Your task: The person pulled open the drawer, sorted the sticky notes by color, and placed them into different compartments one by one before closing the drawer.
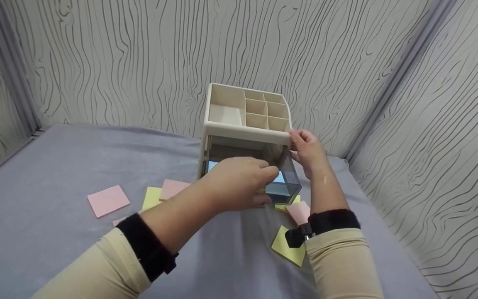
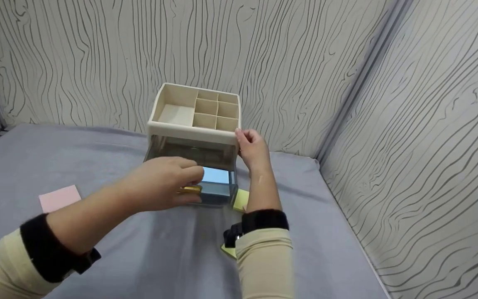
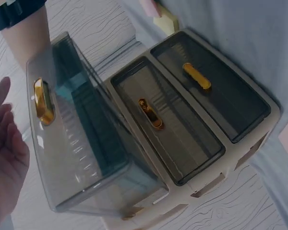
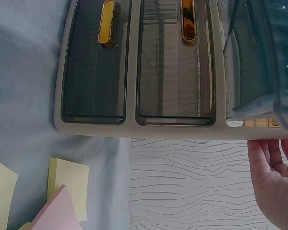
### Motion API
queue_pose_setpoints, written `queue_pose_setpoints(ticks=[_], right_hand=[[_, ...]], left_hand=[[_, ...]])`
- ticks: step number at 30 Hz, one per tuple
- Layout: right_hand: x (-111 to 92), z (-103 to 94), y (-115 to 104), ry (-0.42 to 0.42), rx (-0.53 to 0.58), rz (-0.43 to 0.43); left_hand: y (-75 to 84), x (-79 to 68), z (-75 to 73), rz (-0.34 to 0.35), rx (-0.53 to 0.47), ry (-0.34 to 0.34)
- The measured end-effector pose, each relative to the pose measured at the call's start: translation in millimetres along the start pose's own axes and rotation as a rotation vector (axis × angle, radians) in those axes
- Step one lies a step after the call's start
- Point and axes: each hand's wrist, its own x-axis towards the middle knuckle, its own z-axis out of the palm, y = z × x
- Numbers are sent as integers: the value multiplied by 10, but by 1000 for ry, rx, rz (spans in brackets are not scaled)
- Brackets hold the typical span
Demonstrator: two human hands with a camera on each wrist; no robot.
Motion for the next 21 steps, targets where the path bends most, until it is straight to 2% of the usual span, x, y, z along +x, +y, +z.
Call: queue_pose_setpoints(ticks=[6, 9, 15, 21], right_hand=[[5, 14, -11, 9, 10, 25], [2, 15, -8, 14, 7, 38], [6, 13, -4, 15, 0, 38], [9, 10, -2, 13, 6, 35]], left_hand=[[18, -76, 105, 101, 296, -27], [-9, -94, 150, 136, 385, -8], [-33, -116, 180, 175, 445, 28], [-25, -124, 163, 163, 447, 28]])
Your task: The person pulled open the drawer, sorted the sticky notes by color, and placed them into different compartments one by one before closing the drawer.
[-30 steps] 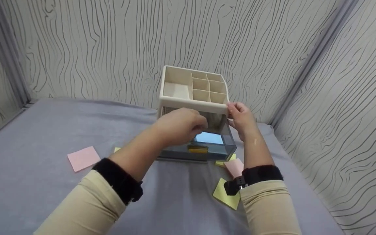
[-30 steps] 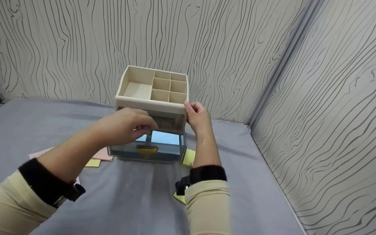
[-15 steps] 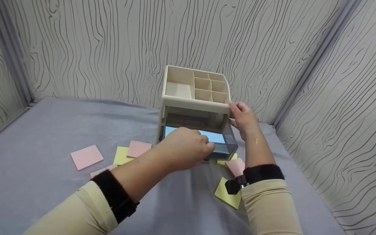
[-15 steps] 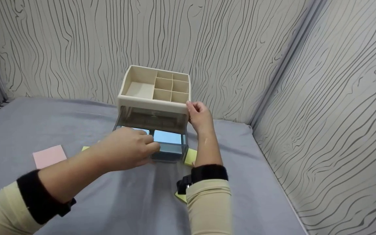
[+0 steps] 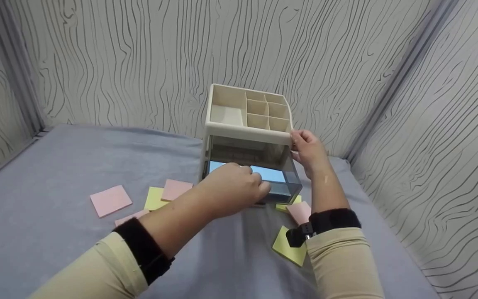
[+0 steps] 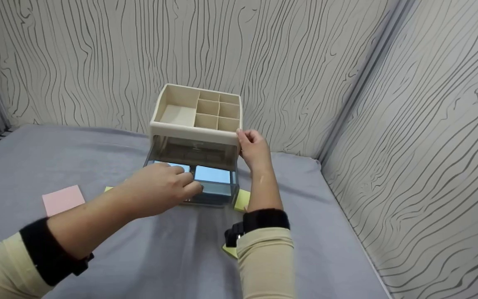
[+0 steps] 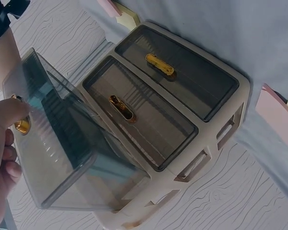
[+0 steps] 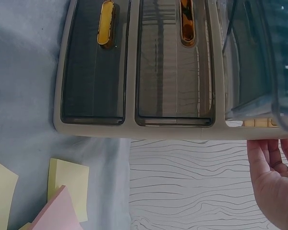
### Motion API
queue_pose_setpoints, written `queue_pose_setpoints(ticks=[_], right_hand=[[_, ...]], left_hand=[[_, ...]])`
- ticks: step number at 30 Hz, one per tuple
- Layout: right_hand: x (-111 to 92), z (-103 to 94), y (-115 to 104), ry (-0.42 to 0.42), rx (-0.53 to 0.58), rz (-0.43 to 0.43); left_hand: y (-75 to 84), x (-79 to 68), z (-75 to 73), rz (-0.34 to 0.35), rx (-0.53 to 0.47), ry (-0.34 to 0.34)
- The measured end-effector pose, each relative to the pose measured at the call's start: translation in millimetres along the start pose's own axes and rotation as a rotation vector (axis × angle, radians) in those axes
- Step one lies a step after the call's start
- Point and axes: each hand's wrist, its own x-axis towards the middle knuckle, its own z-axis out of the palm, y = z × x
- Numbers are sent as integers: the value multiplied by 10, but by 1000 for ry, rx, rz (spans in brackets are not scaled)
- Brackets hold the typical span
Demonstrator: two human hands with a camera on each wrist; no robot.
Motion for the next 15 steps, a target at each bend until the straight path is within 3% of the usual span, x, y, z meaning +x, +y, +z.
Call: queue_pose_setpoints(ticks=[8, 15], right_hand=[[-3, -6, -9, -5, -10, -2], [11, 6, -16, -12, 28, 8]], left_hand=[[-55, 22, -39, -35, -12, -10], [-134, 36, 25, -84, -56, 36]])
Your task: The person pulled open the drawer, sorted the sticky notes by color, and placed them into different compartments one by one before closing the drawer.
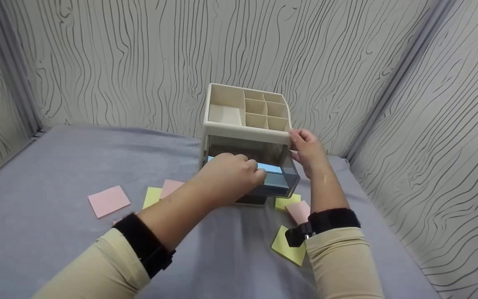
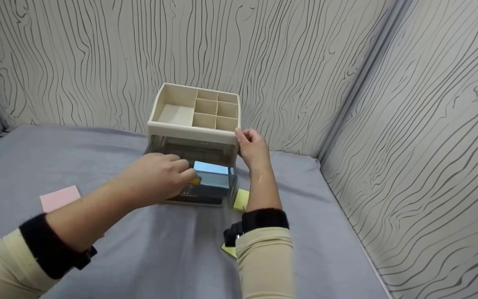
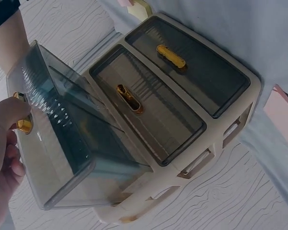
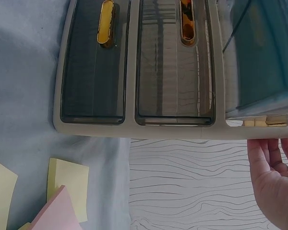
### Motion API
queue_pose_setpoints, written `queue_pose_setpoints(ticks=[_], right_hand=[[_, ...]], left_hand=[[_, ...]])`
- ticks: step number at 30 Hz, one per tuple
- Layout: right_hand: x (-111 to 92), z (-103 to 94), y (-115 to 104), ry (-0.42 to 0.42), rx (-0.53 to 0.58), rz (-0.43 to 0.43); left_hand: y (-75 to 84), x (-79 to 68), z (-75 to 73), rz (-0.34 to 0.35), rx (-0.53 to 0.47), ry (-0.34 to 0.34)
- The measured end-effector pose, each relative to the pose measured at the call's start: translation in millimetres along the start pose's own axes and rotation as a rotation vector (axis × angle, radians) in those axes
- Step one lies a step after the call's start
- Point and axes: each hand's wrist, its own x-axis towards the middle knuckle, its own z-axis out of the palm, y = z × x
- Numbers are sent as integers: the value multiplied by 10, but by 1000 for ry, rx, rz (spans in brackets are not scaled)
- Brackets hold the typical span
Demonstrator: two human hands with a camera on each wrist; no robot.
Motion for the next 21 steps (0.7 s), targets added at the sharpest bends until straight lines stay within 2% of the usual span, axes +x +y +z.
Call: queue_pose_setpoints(ticks=[12, 15, 21], right_hand=[[19, -2, 10, 13, -3, 15], [15, -4, 3, 3, -5, 12], [18, -17, -25, -13, -12, 18]], left_hand=[[-131, 91, 192, -57, -16, -31], [-163, 107, 257, -75, -6, -14], [-213, 164, 395, -119, 10, 60]])
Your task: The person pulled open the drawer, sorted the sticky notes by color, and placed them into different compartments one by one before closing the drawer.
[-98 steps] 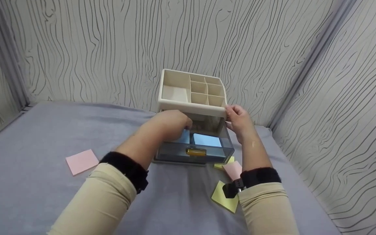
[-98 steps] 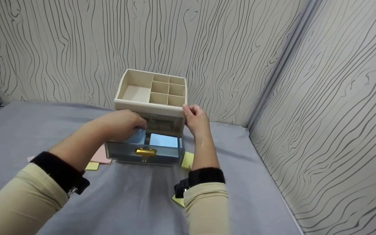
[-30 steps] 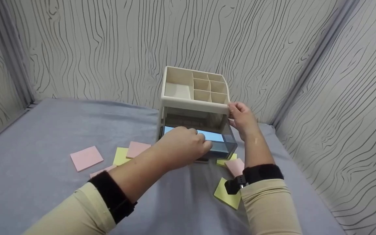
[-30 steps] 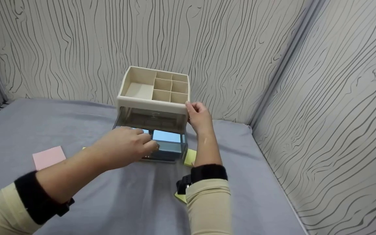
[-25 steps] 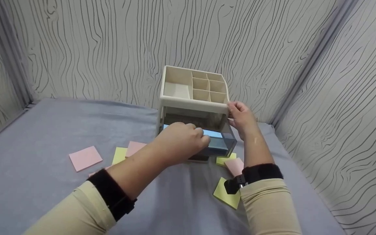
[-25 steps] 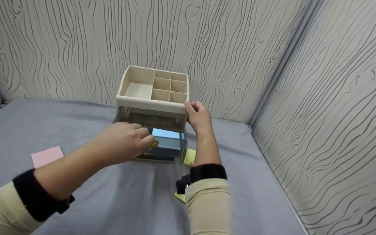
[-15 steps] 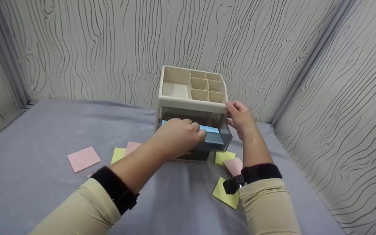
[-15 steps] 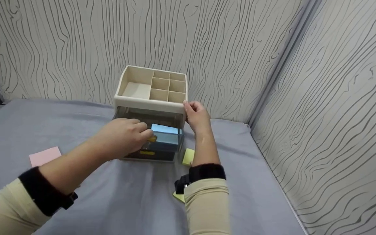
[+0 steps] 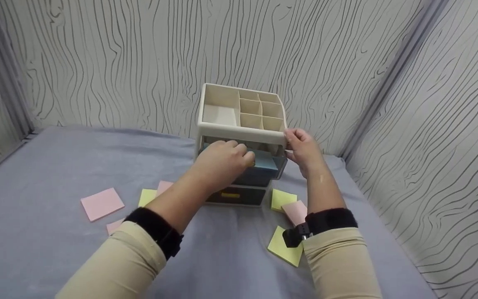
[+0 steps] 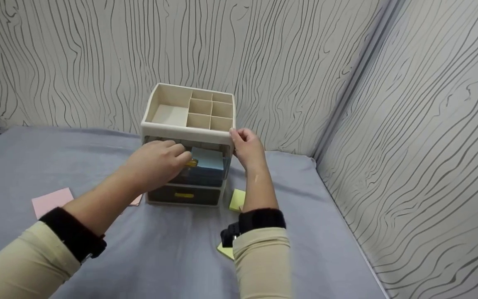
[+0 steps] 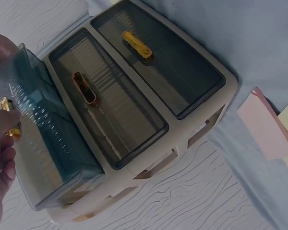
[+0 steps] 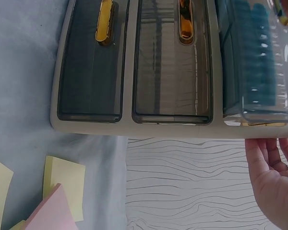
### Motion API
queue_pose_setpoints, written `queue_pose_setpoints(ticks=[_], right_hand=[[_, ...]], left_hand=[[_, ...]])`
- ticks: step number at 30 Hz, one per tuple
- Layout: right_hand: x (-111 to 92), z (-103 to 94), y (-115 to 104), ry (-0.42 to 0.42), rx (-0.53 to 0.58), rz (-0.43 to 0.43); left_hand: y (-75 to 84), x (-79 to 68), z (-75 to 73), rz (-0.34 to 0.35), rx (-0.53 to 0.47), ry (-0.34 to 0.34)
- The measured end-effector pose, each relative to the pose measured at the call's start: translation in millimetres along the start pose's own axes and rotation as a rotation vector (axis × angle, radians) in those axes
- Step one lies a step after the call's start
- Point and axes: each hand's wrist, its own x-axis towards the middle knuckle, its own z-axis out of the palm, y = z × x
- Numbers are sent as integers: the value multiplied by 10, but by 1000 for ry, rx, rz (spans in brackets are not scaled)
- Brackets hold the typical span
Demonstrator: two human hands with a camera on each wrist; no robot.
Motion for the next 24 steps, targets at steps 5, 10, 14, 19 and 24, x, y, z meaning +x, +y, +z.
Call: queue_pose_setpoints(ticks=[5, 10, 14, 19, 24], right_hand=[[10, 2, -5, -28, -20, -4], [25, 4, -8, -64, 27, 6], [29, -25, 3, -87, 36, -1], [36, -59, 35, -106, 42, -27], [58, -72, 49, -101, 8, -60]], left_hand=[[-27, 23, 67, -38, 18, -7], [-50, 39, 97, -66, 16, -30], [-60, 69, 128, -81, 9, -39], [-58, 99, 148, -84, 2, -50], [-61, 126, 174, -95, 2, -47]])
